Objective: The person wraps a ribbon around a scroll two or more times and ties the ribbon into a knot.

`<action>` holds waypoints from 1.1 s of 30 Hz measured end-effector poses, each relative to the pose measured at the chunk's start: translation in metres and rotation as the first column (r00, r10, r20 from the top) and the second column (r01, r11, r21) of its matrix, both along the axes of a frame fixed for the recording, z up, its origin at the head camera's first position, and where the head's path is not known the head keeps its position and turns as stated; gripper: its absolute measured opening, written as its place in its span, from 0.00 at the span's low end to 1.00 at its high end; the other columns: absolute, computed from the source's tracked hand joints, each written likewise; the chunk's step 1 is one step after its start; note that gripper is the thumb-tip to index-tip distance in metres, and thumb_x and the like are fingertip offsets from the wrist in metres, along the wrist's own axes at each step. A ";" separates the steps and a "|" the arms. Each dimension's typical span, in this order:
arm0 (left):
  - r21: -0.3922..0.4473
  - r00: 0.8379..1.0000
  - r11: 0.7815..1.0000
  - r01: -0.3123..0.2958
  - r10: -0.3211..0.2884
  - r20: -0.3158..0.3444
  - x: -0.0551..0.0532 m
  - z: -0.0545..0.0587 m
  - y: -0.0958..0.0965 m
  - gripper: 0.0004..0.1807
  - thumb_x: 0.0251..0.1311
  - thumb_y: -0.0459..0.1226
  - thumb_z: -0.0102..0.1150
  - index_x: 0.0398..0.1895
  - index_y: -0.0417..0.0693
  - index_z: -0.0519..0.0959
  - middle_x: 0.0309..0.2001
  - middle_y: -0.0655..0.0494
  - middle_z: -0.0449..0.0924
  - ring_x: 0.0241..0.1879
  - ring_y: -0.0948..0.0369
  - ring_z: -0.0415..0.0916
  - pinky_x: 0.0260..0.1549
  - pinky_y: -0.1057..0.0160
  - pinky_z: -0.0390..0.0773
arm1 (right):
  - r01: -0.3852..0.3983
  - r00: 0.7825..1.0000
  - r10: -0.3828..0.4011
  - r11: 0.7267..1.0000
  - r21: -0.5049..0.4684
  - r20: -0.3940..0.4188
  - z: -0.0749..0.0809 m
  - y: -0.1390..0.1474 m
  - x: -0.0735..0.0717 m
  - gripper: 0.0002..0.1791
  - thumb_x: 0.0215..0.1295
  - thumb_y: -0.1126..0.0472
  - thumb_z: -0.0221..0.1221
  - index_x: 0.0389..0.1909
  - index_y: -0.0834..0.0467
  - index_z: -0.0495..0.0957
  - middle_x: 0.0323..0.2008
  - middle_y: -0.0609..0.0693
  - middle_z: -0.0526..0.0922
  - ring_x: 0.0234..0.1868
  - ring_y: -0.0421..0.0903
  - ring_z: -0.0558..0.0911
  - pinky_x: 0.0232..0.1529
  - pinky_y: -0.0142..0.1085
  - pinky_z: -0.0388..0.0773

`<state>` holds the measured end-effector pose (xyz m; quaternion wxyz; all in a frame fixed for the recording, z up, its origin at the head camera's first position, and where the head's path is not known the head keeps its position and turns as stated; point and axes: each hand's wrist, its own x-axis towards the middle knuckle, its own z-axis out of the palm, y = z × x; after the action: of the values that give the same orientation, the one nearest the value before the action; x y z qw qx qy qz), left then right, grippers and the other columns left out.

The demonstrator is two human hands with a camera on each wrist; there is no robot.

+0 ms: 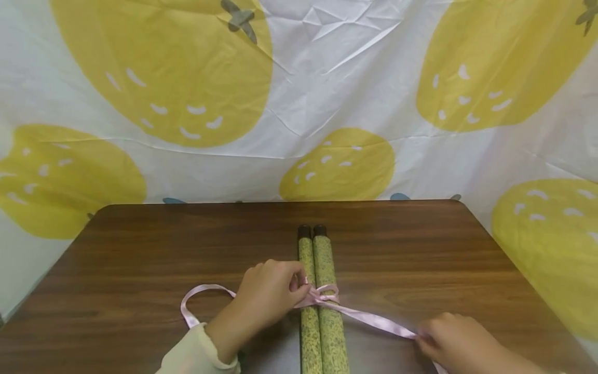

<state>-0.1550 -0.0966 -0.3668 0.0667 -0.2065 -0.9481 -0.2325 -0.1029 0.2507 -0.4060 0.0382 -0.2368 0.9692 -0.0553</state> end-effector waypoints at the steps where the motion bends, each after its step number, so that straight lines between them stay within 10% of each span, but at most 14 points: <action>1: -0.003 1.000 1.000 -0.001 0.001 0.008 0.000 -0.001 0.000 0.07 0.55 0.45 0.70 0.25 0.61 0.81 0.18 0.72 0.73 0.17 0.69 0.67 0.18 0.66 0.65 | 0.010 1.000 -0.010 1.000 0.009 0.007 0.000 0.002 0.000 0.16 0.59 0.57 0.65 0.16 0.42 0.71 0.14 0.33 0.62 0.17 0.31 0.61 0.18 0.32 0.60; 15: -0.111 0.990 0.994 0.016 0.000 0.143 -0.003 -0.005 -0.006 0.11 0.56 0.45 0.66 0.20 0.60 0.75 0.17 0.67 0.73 0.20 0.64 0.69 0.22 0.58 0.69 | 0.113 0.994 -0.112 0.988 0.102 -0.015 0.003 0.016 -0.009 0.16 0.63 0.55 0.64 0.18 0.40 0.72 0.16 0.33 0.69 0.20 0.32 0.69 0.21 0.39 0.69; 33: -0.157 0.988 0.985 0.067 -0.043 0.150 -0.002 -0.013 -0.007 0.12 0.52 0.41 0.61 0.17 0.59 0.70 0.17 0.66 0.69 0.19 0.63 0.67 0.23 0.59 0.65 | 0.153 0.988 -0.151 0.980 0.126 -0.026 0.006 0.027 -0.011 0.18 0.63 0.55 0.64 0.17 0.42 0.69 0.15 0.35 0.65 0.19 0.35 0.64 0.21 0.38 0.65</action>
<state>-0.1567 -0.1033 -0.3798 -0.0263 -0.2199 -0.9600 -0.1712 -0.1134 0.2772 -0.4003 0.0412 -0.1596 0.9863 0.0058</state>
